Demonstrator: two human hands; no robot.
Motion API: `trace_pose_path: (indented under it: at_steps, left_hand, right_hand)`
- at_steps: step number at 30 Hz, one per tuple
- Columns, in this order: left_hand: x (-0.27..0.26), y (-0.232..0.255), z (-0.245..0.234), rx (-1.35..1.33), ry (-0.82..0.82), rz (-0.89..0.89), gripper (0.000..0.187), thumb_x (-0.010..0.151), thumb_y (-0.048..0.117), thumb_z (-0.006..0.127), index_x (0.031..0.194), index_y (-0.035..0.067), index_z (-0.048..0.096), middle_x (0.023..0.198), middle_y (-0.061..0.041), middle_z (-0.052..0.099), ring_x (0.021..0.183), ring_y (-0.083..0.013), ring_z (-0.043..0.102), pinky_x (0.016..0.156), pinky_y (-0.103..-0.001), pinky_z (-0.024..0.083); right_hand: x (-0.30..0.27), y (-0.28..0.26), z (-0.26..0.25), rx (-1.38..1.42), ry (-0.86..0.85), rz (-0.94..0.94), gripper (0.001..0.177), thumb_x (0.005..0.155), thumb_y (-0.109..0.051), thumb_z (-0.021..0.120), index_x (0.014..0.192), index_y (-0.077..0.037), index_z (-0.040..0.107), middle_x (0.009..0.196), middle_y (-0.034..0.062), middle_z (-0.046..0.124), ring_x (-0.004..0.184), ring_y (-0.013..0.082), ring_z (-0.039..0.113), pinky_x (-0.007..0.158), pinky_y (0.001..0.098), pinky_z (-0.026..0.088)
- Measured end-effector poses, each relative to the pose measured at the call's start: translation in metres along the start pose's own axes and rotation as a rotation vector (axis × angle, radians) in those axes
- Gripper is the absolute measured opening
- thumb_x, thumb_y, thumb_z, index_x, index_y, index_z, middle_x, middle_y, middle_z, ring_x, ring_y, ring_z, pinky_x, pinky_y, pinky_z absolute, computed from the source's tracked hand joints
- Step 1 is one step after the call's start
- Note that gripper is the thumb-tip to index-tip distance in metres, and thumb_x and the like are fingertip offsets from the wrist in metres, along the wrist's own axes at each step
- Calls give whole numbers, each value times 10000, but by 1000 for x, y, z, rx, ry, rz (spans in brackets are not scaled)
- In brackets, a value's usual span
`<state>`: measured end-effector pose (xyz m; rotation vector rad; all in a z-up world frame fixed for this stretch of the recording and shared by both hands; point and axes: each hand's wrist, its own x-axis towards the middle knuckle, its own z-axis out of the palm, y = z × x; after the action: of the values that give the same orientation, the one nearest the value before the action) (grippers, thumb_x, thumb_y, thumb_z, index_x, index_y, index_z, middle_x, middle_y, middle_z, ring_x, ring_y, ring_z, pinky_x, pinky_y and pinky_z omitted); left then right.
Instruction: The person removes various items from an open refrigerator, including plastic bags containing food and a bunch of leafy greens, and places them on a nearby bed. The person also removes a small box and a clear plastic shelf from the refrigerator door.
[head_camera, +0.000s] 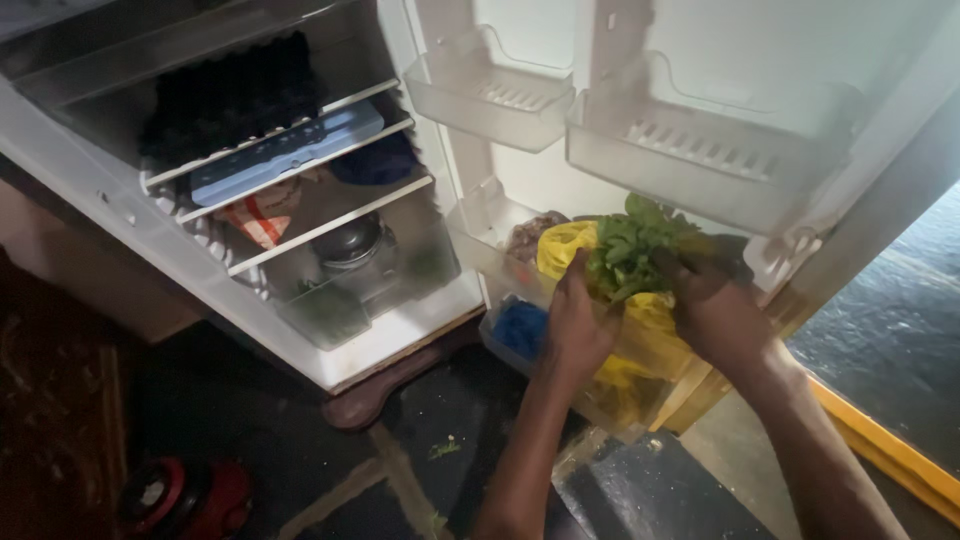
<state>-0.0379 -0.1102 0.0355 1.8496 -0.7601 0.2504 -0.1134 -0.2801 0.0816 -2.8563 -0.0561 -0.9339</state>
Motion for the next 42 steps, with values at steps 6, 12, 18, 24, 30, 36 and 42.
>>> trace_pose_path:
  at_steps: [6,12,18,24,30,36,42]
  left_hand:
    - [0,6,-3,-2,-70,-83,869,871,113,734,1575,-42,248,1497,-320,438,1392,-462,447,1155,-448,388]
    - [-1,4,-7,22,-76,-23,880,847,81,743,1560,-59,246,1492,-338,426,1389,-483,437,1155,-456,388]
    - [1,13,-8,45,-91,-65,885,838,101,742,1554,-41,243,1477,-329,443,1365,-485,463,1133,-465,409]
    - [6,29,-16,46,-144,-192,843,902,160,711,1585,19,236,1445,-312,485,1341,-470,505,1126,-474,435]
    - [9,29,-17,18,-160,-258,851,899,201,720,1585,52,239,1425,-308,484,1312,-476,508,1089,-497,437]
    - [4,14,-10,-5,-96,-181,892,859,164,755,1578,17,249,1411,-320,510,1314,-488,521,1089,-497,447]
    - [6,8,-9,-52,-33,-155,919,843,164,776,1590,57,250,1444,-290,533,1328,-454,540,1099,-473,458]
  right_hand:
    - [-5,0,5,-84,-175,70,726,710,-80,702,1417,-116,541,1263,207,602,1179,402,600,971,509,503]
    - [-4,3,8,-58,-298,92,882,651,-198,766,1469,-127,444,1360,205,551,1199,396,577,1002,612,384]
    - [-7,3,14,23,-201,137,644,855,-115,673,1481,-135,522,1328,192,618,1079,396,671,909,491,534]
    - [-5,16,9,190,-115,75,618,739,-94,729,1350,-96,639,1172,199,699,1036,384,697,891,454,553]
    - [-3,13,7,143,91,145,351,881,-114,751,1223,-45,708,1238,230,705,976,385,693,893,472,538]
    - [-4,10,7,190,97,273,354,833,-80,734,1183,-30,725,1100,231,704,1004,408,685,914,478,547]
    - [-4,9,16,204,292,152,454,805,-81,751,1248,-2,688,1231,275,682,1088,436,661,957,474,541]
